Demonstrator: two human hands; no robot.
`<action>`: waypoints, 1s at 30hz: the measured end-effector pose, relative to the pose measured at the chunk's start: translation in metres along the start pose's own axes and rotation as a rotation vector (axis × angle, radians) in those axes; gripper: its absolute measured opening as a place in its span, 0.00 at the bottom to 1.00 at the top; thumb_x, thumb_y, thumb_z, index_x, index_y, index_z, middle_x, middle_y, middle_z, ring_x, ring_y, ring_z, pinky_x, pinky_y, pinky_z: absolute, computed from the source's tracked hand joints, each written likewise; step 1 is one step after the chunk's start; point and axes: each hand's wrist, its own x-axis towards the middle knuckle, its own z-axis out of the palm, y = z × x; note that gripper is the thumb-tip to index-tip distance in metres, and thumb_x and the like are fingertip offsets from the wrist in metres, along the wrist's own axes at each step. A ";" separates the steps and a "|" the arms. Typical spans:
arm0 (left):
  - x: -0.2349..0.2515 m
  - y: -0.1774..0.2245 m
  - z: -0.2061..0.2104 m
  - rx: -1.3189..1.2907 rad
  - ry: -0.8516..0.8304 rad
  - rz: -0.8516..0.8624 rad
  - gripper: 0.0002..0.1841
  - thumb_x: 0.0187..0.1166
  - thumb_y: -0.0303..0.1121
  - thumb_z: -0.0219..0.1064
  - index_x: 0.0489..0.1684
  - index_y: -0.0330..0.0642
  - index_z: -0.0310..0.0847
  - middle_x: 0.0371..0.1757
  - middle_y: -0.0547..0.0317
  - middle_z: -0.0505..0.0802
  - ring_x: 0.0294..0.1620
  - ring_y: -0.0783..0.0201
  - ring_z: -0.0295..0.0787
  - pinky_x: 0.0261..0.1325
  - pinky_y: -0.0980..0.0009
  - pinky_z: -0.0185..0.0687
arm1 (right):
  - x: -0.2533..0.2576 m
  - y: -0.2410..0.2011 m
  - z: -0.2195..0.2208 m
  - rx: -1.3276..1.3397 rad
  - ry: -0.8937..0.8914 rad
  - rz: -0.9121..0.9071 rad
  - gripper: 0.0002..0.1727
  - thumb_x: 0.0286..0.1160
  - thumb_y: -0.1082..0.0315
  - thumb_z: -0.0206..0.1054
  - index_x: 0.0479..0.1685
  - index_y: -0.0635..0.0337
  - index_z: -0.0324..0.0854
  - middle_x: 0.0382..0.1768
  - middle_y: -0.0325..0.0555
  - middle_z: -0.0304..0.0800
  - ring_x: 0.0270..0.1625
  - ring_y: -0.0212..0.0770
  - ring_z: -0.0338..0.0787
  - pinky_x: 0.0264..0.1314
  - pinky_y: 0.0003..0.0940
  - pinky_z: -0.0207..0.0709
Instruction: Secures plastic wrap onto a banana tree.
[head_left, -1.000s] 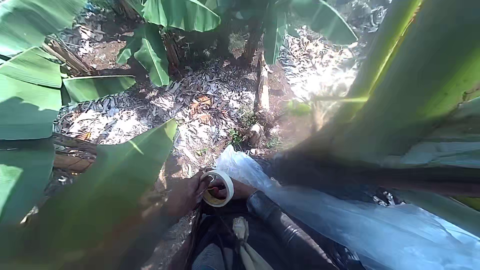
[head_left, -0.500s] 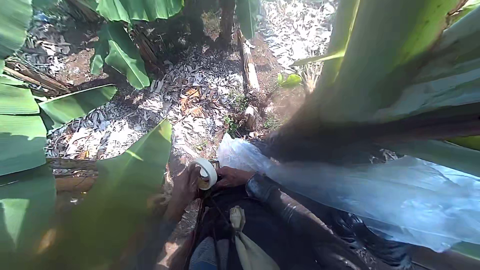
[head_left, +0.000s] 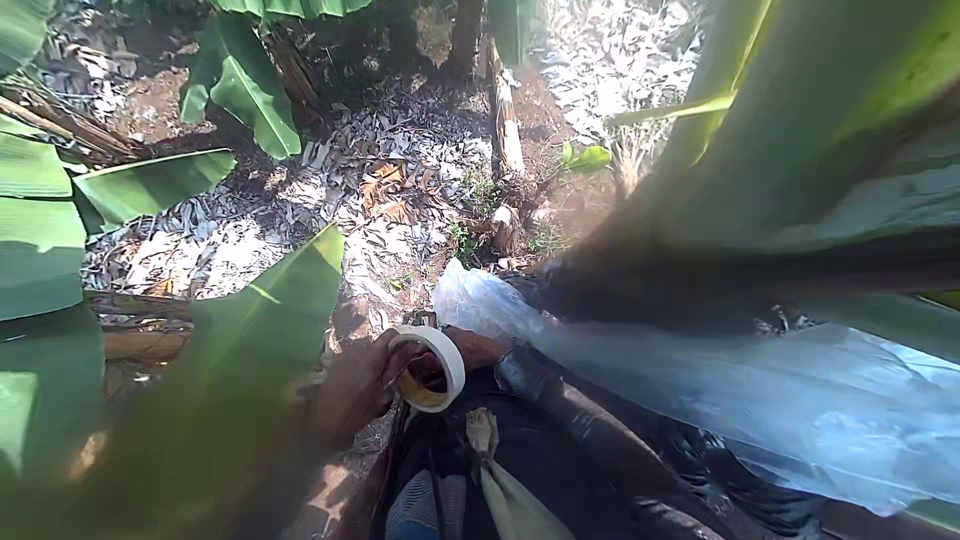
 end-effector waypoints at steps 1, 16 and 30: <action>-0.006 0.009 -0.013 0.021 0.036 0.034 0.27 0.89 0.53 0.49 0.48 0.37 0.86 0.24 0.49 0.89 0.28 0.48 0.91 0.31 0.46 0.83 | -0.001 -0.006 -0.003 0.022 0.014 -0.006 0.21 0.75 0.69 0.70 0.65 0.69 0.84 0.56 0.57 0.92 0.59 0.40 0.90 0.70 0.40 0.78; 0.028 -0.043 0.066 -0.107 0.048 -0.280 0.29 0.92 0.50 0.45 0.60 0.32 0.83 0.42 0.37 0.92 0.48 0.41 0.92 0.55 0.38 0.81 | 0.007 0.013 0.009 -0.026 0.007 0.086 0.23 0.77 0.61 0.73 0.68 0.60 0.85 0.60 0.52 0.92 0.64 0.39 0.89 0.75 0.43 0.76; -0.042 -0.041 0.009 0.513 -0.155 -0.318 0.39 0.90 0.64 0.37 0.59 0.35 0.81 0.31 0.37 0.92 0.39 0.32 0.93 0.40 0.37 0.83 | 0.012 0.001 0.008 -0.072 -0.054 0.066 0.21 0.79 0.59 0.71 0.70 0.52 0.87 0.60 0.46 0.93 0.64 0.35 0.89 0.74 0.37 0.76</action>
